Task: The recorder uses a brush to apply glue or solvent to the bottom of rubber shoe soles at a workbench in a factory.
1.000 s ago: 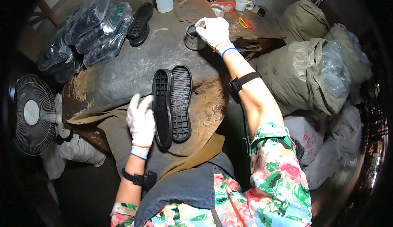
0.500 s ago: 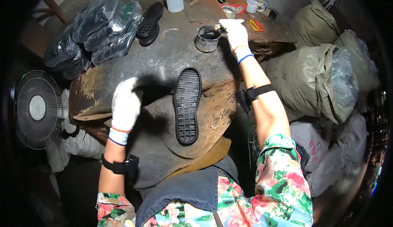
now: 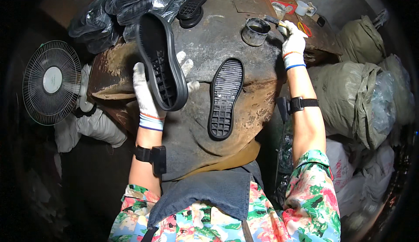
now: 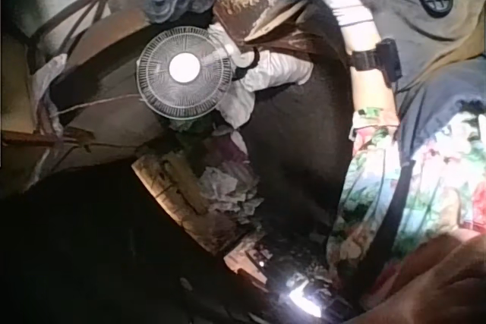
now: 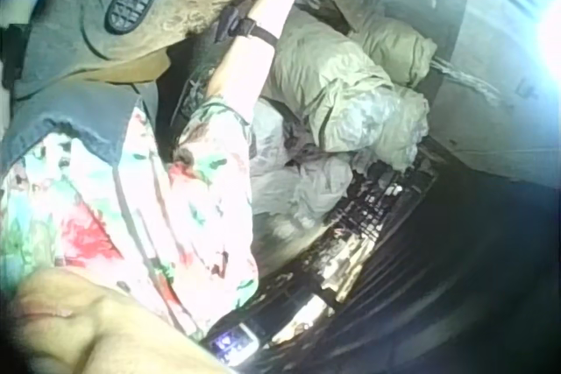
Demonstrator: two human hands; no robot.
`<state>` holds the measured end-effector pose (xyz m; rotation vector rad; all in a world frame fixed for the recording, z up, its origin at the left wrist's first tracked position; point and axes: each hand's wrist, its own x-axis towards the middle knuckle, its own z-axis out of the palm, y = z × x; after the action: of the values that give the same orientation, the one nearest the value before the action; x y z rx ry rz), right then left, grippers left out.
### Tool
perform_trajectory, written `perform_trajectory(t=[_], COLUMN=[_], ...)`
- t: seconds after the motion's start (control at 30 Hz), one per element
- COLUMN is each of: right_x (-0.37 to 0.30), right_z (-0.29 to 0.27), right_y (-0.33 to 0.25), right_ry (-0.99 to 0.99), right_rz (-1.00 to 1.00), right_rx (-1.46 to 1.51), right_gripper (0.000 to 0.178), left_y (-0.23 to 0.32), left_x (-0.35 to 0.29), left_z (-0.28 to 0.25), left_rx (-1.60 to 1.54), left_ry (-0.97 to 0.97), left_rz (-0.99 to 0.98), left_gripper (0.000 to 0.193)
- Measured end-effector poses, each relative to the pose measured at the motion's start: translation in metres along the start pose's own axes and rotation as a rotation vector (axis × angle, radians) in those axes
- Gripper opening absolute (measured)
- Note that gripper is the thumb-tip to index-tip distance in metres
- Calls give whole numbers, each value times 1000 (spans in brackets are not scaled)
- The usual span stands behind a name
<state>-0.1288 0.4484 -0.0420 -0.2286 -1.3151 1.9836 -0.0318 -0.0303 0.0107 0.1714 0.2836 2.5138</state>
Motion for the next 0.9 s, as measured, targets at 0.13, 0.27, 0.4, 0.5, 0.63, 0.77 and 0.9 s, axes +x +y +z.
perform_trajectory(t=[0.13, 0.27, 0.4, 0.5, 0.63, 0.77, 0.9], right_x=[-13, -56, -84, -141, -150, -154, -187], right_z=[20, 55, 87, 138, 147, 147, 168], right_y=[-17, -26, -39, -60, -43, -48, -60], right_ry=[54, -114, -197, -309, -402, -435, -515], right_rz=[36, -671, -425, -459, -73, -485, -534], right_rx=[336, -714, -339, -480, 82, -729, -559], right_gripper=[15, 18, 18, 19, 26, 24, 22], left_y=[-24, -41, -53, -46, -48, -40, -24], left_x=[-14, -21, -15, -18, -31, -41, -54], left_z=[43, 35, 71, 60, 55, 47, 35], left_rx=[-394, 267, -343, -192, -121, -143, -113], left_ry=[25, 287, -171, -61, 46, 70, 47], left_rz=[-23, 185, -111, -209, -276, -331, -401], left_gripper=[104, 96, 84, 85, 81, 80, 80])
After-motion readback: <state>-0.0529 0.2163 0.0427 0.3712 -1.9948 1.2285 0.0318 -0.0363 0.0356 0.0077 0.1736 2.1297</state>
